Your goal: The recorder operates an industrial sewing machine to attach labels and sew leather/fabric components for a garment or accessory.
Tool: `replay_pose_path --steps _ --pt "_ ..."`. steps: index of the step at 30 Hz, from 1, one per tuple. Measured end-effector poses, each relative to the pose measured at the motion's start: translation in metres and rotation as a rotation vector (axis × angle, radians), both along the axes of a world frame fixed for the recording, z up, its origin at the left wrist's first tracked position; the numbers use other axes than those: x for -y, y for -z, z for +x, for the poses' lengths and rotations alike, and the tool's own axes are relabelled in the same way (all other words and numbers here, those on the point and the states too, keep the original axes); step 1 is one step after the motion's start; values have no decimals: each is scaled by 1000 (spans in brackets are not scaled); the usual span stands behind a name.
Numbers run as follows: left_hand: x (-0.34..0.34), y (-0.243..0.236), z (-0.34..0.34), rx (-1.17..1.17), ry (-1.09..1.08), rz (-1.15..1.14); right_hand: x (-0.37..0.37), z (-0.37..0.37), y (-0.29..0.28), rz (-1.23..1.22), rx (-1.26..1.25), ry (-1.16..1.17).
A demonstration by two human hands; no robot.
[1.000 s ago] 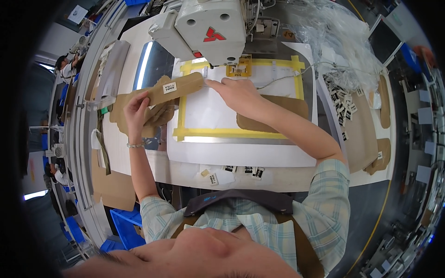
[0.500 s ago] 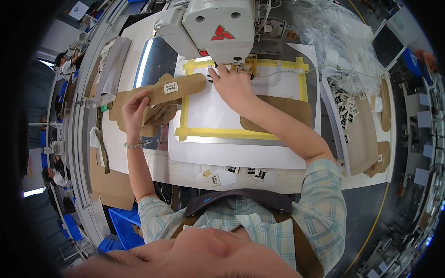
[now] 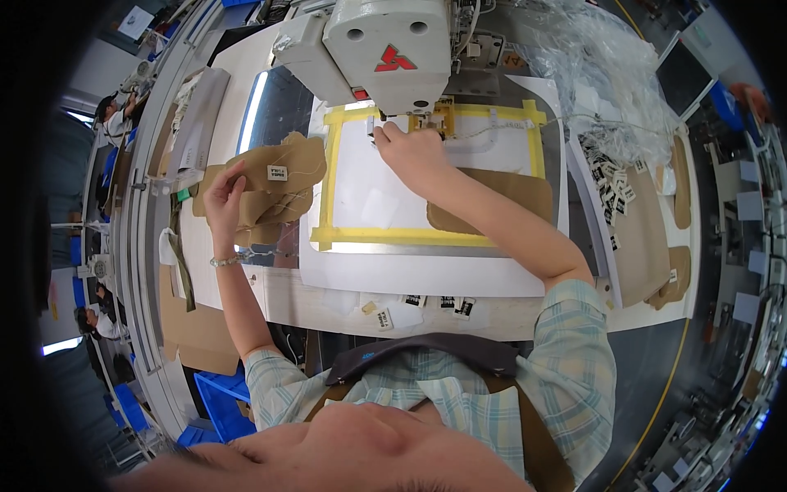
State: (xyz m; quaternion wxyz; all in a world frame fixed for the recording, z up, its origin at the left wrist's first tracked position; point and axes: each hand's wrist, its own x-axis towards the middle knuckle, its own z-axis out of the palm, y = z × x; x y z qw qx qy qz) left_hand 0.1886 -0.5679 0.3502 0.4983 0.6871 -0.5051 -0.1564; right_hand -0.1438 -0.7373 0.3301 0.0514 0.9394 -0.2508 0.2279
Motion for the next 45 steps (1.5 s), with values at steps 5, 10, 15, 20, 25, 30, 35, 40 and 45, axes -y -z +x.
replay_pose_path --steps 5,10,15,20,25,30,35,40,45 --pt "-22 0 26 254 -193 126 -4 -78 -22 -2 -5 166" --pt "-38 14 55 488 -417 204 6 -186 -22 -31 -75 614" --pt "-14 15 29 761 -436 152 -16 -255 3 38 -35 716" --pt "13 2 -6 813 -336 161 72 -316 -31 -450 116 839" --pt "46 -3 -38 762 -198 77 236 -442 5 -360 100 1224" --pt "56 7 -50 659 -168 79 281 -428 8 -8 -9 1431" --pt "70 8 -57 582 -107 16 286 -436 44 -1 253 1366" --pt "83 11 -64 519 -53 4 284 -431 52 178 499 1350" --pt "90 7 -74 509 -30 3 281 -431 45 195 433 1390"
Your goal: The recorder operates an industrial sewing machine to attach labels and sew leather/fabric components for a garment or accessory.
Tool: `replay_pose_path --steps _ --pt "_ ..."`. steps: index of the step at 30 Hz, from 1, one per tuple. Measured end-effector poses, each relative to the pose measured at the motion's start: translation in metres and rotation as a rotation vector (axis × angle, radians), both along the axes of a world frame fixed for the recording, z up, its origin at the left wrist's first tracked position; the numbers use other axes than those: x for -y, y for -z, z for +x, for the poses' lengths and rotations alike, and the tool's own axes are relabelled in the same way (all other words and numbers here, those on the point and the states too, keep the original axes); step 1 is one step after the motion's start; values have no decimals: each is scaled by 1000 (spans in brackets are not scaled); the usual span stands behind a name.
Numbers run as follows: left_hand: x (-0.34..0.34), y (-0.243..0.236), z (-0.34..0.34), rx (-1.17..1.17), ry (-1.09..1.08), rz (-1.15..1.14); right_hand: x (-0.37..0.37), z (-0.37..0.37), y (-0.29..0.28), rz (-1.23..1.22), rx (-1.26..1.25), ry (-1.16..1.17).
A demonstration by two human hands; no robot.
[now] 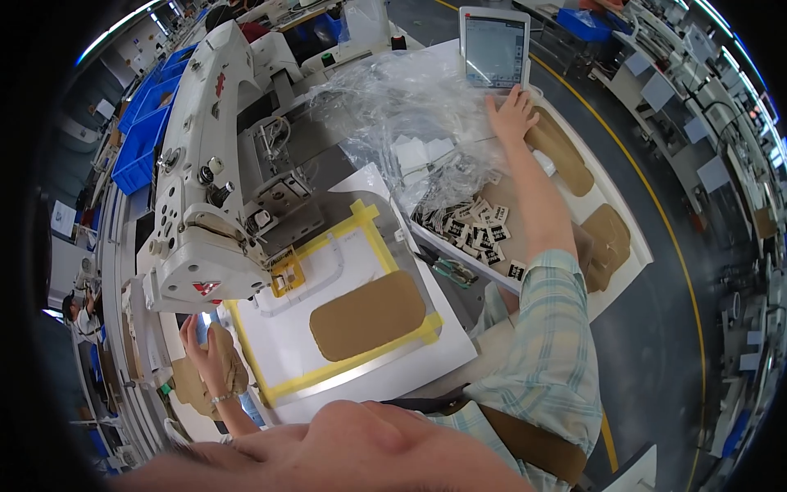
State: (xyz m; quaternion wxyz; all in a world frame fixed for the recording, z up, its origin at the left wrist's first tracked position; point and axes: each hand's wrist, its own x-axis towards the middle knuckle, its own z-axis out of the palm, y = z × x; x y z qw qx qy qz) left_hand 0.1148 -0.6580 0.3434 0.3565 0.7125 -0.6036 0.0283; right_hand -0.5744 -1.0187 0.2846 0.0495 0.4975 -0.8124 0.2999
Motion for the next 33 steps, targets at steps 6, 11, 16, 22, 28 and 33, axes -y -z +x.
replay_pose_path --steps 6,11,16,22,28,33 --pt "-4 1 3 14 -6 17 -2 3 0 -9 -16 8" --pt "-4 8 7 18 4 20 0 2 0 -38 -13 17" --pt "-10 9 12 6 12 -11 -2 8 -9 13 -26 16" --pt "-13 1 4 -20 24 4 -9 1 -9 103 -29 24" --pt "-18 0 0 -54 97 17 -23 -9 -20 47 -56 53" --pt "-19 -1 -12 -116 152 125 -38 -9 -49 -155 -241 -92"
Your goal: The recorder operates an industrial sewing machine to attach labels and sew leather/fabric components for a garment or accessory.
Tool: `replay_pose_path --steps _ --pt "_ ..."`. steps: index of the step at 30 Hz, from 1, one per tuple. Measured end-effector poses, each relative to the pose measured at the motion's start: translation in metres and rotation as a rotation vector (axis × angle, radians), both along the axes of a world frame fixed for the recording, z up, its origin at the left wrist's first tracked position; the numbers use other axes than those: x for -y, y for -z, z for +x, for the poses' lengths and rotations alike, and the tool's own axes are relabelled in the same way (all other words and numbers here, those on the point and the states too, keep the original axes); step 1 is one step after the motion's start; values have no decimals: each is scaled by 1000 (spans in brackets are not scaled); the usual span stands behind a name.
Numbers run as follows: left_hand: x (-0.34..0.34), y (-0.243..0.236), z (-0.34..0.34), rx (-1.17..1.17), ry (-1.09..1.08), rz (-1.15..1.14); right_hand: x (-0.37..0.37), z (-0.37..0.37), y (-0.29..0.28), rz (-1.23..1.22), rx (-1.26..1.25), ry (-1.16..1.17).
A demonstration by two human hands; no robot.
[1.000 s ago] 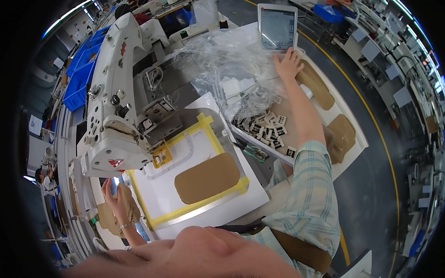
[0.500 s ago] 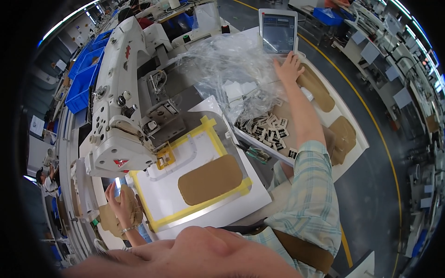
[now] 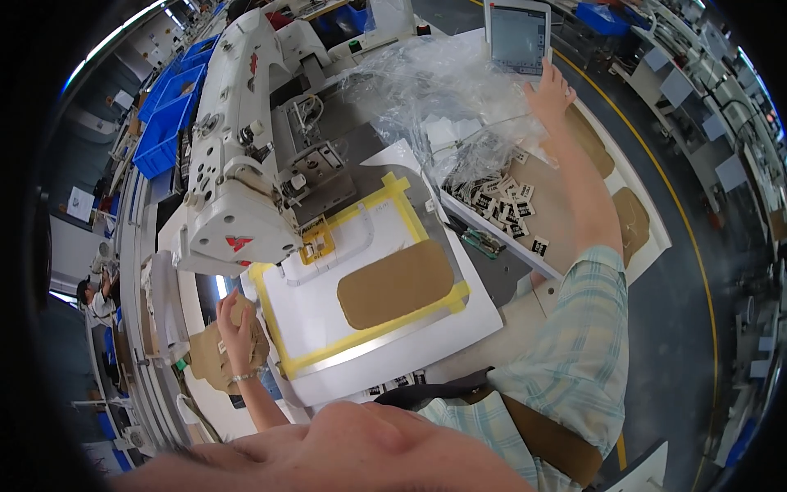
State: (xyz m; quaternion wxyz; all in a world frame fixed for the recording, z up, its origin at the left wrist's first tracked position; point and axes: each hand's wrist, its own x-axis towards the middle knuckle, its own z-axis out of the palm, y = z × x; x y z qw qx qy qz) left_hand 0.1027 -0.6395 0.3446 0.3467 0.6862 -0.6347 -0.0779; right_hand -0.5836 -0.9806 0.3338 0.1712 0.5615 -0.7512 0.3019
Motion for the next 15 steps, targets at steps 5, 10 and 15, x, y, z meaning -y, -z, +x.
replay_pose_path --steps 5,10,15 --pt "17 -15 -52 156 168 78 -62 38 -53 -135 -9 -592" --pt "11 -9 -79 202 375 145 -170 137 -80 145 -71 -1038" --pt "-7 -14 -90 151 410 249 -253 178 -53 324 -255 -1384"
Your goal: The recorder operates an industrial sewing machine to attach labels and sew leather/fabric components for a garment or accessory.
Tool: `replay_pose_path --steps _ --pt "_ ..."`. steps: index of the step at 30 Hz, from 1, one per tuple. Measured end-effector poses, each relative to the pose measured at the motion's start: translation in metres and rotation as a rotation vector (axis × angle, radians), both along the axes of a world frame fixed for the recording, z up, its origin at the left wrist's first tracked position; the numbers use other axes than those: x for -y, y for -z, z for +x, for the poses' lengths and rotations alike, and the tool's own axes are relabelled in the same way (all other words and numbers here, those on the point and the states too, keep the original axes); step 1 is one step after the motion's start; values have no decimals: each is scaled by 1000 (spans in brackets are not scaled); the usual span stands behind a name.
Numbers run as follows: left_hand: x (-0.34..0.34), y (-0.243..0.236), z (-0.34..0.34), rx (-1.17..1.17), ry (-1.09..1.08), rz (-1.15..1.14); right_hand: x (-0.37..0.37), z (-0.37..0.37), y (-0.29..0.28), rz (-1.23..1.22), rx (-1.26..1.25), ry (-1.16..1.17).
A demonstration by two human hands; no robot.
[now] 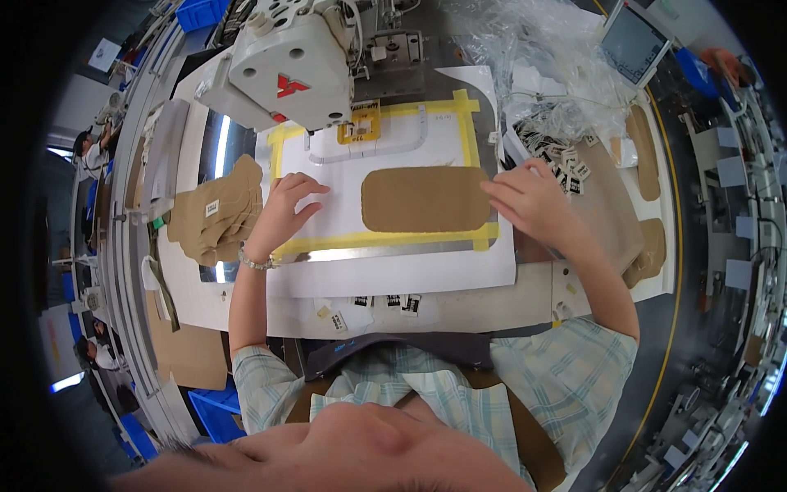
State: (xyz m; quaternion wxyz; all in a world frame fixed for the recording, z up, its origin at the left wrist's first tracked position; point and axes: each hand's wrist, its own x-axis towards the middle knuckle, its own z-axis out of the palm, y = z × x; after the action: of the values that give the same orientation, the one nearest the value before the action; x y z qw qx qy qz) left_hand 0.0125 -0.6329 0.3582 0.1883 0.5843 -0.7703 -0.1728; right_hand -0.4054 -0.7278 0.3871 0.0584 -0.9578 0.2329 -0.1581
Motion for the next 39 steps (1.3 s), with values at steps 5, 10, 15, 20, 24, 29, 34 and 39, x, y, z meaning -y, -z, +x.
replay_pose_path --steps 5,10,15,20,24,29,34,39 --pt "-14 -6 -1 -27 24 56 -64 16 31 198 90 -84" --pt "-14 12 3 -129 -25 189 -76 38 36 274 199 -96" --pt "-9 15 3 -92 43 203 -73 65 37 301 244 -78" --pt "-13 13 0 -49 70 96 -68 90 40 376 262 -102" --pt "-16 5 -12 -191 22 135 -75 113 36 609 349 -19" --pt "-42 -17 -60 -425 -38 203 -108 131 50 1241 468 75" --pt "-66 -11 -72 -564 29 323 -123 132 55 1587 452 179" --pt "-81 -9 -73 -593 -22 353 -141 130 60 1640 513 220"
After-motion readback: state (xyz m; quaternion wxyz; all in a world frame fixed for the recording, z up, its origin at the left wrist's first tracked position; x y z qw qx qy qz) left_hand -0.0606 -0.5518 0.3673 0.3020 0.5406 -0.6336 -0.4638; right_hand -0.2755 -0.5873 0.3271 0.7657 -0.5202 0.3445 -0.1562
